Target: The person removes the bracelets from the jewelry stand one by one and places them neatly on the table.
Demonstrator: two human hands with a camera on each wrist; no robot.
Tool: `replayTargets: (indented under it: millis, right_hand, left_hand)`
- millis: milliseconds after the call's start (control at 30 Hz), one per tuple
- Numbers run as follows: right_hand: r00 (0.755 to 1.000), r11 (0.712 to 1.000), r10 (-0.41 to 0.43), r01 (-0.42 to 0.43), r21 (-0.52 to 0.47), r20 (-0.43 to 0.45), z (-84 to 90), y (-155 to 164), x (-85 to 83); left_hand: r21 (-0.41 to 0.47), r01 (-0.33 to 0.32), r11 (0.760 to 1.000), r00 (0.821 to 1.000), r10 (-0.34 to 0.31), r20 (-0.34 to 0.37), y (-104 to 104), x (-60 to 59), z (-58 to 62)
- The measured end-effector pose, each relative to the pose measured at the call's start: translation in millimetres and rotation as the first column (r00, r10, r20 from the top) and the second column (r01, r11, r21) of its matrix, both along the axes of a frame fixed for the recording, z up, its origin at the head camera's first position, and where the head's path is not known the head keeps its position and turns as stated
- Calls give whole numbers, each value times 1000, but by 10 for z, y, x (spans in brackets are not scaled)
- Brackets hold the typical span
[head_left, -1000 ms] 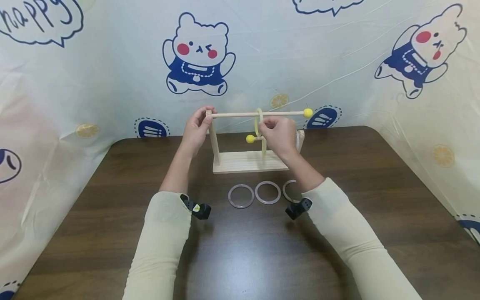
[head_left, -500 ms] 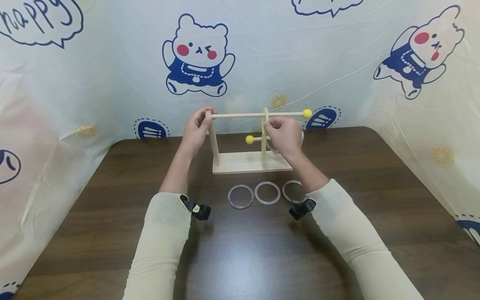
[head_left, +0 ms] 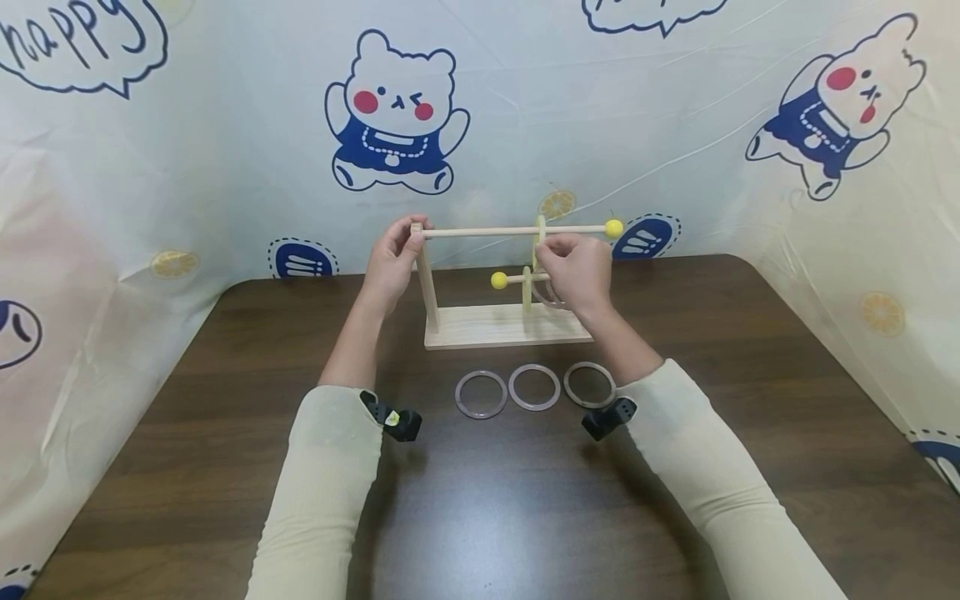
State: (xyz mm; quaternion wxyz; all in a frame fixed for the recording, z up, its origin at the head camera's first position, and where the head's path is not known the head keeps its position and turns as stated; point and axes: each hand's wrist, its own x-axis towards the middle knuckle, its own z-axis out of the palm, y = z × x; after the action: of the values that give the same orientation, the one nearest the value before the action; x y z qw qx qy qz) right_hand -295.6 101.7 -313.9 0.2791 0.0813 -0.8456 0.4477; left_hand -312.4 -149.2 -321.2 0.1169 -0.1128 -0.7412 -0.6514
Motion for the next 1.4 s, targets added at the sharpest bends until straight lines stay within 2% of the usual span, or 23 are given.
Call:
replayTargets:
  millis: [533,1100,1400]
  right_hand:
    - [1000,995,-10,9,-98,-9,-27,103,-14]
    - [998,996,-68,68,-58,-7,-18,222,-25]
    - [995,991,-83,87,-104,47,-3,274,-24]
  left_hand:
    - [2,-2,1000,1000,2,0,-2,2,-6]
    - [-17,-10,1000,1000,10,1,-4,-3,-9]
    - [-22,-9,1000,1000,9,0,4,1,-5]
